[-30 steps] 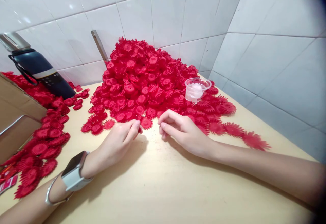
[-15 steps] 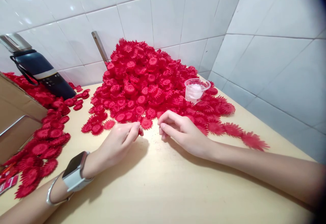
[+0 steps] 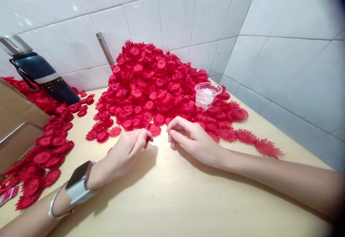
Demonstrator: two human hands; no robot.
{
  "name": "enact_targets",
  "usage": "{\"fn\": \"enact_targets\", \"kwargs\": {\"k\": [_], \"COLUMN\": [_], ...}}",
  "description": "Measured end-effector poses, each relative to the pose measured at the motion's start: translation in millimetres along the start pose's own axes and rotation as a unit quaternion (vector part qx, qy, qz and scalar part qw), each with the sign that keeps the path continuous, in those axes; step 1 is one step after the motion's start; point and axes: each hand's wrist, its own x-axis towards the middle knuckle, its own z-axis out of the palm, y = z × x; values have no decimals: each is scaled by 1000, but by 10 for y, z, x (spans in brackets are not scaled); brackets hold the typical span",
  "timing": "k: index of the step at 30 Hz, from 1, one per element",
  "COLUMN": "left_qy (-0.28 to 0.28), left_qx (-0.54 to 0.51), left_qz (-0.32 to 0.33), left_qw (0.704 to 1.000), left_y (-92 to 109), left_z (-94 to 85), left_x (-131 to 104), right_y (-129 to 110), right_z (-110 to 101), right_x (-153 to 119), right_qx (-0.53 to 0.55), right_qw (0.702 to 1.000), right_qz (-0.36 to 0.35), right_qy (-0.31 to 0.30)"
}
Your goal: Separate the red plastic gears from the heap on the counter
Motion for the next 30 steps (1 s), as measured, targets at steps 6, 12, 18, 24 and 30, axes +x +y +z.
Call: {"fn": "enact_targets", "kwargs": {"k": [6,12,18,24,30], "left_qy": [0,-1,-18,-37,-67], "left_qx": [-39,-64,-114,-295,-461], "left_qz": [5,-36,-55,-70,-75], "left_qw": [999,997,992,952,882], "left_y": [51,77,93,-34,-53], "left_z": [-35,-3,1,40,74], "left_x": [-2,31,13,23,86], "right_y": [3,-12,-13,1,-2], "right_z": [-6,-3,-7,-2,-1], "right_x": [6,-1,-8,2,-4], "right_qx": [7,14,9,11,7], "right_qw": [1000,1000,1000,1000,1000], "right_qz": [3,5,9,6,7], "right_qy": [-1,-1,0,-2,-3]}}
